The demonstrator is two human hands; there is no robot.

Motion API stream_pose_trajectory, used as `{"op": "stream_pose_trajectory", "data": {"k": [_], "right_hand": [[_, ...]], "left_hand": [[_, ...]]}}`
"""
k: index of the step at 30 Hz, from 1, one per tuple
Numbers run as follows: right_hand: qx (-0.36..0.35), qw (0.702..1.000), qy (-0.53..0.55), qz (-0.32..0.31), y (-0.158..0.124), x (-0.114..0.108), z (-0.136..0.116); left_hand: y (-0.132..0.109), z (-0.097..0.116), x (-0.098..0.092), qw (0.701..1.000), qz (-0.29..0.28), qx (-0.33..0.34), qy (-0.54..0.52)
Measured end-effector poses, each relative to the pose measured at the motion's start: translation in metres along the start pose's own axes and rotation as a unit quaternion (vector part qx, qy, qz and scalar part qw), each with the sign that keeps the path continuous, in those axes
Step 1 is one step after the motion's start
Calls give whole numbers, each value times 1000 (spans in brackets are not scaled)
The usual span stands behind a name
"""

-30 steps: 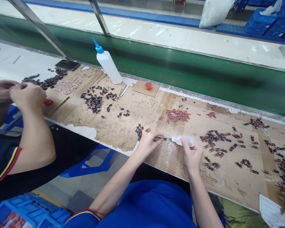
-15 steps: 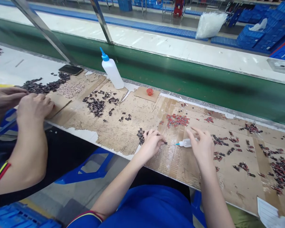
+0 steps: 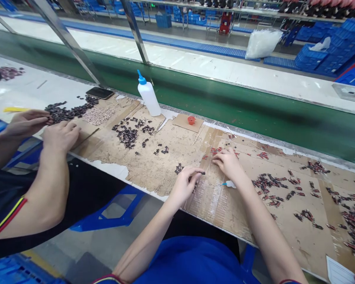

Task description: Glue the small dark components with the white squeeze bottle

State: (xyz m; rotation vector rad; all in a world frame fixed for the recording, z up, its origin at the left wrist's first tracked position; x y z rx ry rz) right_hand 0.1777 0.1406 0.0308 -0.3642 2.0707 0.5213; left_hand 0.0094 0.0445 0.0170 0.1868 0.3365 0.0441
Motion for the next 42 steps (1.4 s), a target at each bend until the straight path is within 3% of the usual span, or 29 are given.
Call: {"op": "stream_pose_trajectory", "data": {"k": [3,7,11,14,22,30,42], "right_hand": [[52,987,144,36,-18,-8,-16],[171,915,360,65,-48,-9,-41],[242,851,459,79,-63,-6,-57],[256,830,490,77,-64,-6,-62],[239,842,470,113,-72,-3,-70],[222,853,446,154,-78,3,-71],[192,862,448,141,-82,-5,-66]], "left_hand": [[-2,0,1,998,28,-31,-43],[-4,9,2,994,41,-48,-89],[-7,22,-1,998,49,-20,-37],[-10,26,-2,999,50,-2,8],[-14,32,0,998,41,23,50],[-10,29,3,997,20,15,-72],[-11,37,8,996,25,-17,-87]]}}
Point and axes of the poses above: each hand's wrist, its own y-axis towards the middle knuckle, its own x-axis out of the palm, z = x × y, the point moved 3 cm from there along y, towards the middle knuckle, and after that the axes turned 2 degrees about -y, right-handed, at the moved point
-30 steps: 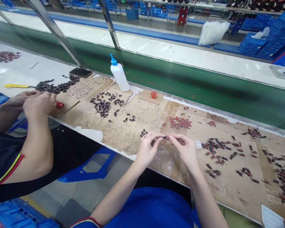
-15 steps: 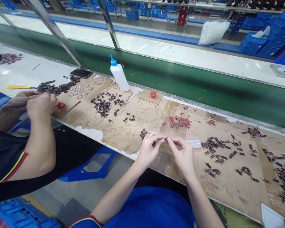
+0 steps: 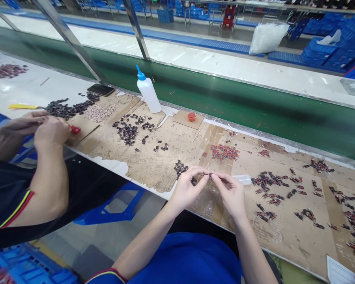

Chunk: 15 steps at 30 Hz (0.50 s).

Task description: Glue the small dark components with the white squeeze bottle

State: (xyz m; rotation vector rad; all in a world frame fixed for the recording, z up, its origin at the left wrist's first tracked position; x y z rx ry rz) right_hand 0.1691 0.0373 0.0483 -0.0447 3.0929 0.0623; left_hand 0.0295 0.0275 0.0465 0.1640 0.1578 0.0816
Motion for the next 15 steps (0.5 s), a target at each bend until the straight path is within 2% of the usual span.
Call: {"op": "stream_pose_trajectory", "data": {"k": [9,15], "right_hand": [[-64,994,-83,-14,-5,-8,-5],[-96,988,-118,-11,-7,-6,-2]], "left_hand": [[-3,11,3,1000,-21,22,3],[-5,9,5,999,-22,35,10]]}}
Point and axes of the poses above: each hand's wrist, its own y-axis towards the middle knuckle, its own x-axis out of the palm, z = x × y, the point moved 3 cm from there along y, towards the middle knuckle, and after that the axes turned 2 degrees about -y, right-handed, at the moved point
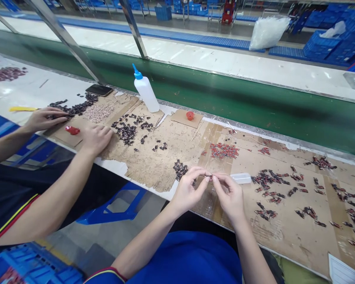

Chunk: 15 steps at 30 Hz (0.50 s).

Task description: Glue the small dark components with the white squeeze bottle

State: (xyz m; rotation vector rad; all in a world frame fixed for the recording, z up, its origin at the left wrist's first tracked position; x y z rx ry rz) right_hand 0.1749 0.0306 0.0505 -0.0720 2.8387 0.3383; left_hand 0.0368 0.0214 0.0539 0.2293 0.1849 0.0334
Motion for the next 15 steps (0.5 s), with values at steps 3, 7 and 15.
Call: {"op": "stream_pose_trajectory", "data": {"k": [3,7,15], "right_hand": [[-21,999,-28,7,-3,-1,3],[-10,998,-58,31,-7,-8,6],[55,998,19,31,-11,-19,8]], "left_hand": [[0,-3,2,1000,-5,0,0],[2,-6,9,1000,-20,-7,-3],[6,-10,16,999,-19,-29,3]]}}
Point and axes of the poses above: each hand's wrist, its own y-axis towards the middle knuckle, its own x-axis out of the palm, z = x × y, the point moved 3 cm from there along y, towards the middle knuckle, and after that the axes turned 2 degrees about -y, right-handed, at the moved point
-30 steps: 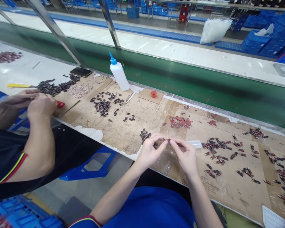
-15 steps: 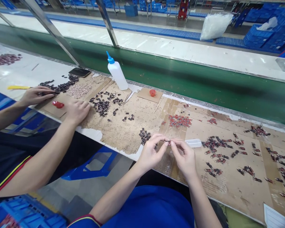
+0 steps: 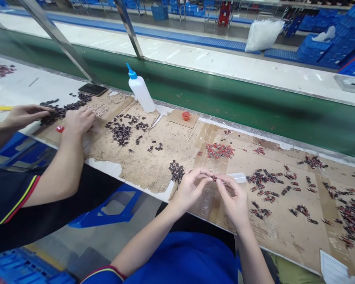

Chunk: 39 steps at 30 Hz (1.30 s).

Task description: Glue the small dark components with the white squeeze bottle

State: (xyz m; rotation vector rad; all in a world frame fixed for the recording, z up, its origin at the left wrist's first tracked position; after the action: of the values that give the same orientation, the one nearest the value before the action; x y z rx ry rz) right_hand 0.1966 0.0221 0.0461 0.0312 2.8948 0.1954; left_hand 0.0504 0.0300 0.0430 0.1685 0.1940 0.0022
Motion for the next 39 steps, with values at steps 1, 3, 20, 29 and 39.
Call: {"op": "stream_pose_trajectory", "data": {"k": [1,3,20,29,39], "right_hand": [[9,1000,15,-2,0,0,1],[19,999,32,-6,1,0,4],[97,985,140,-10,6,-5,14],[85,992,91,5,6,-8,19],[-145,902,-403,57,19,-85,32]], "left_hand": [[0,-1,0,1000,1,6,14],[1,-2,-1,999,-1,14,37],[3,-5,4,1000,-19,5,20],[4,-2,7,996,-89,-28,13],[23,-15,-68,912,28,-151,380]]}}
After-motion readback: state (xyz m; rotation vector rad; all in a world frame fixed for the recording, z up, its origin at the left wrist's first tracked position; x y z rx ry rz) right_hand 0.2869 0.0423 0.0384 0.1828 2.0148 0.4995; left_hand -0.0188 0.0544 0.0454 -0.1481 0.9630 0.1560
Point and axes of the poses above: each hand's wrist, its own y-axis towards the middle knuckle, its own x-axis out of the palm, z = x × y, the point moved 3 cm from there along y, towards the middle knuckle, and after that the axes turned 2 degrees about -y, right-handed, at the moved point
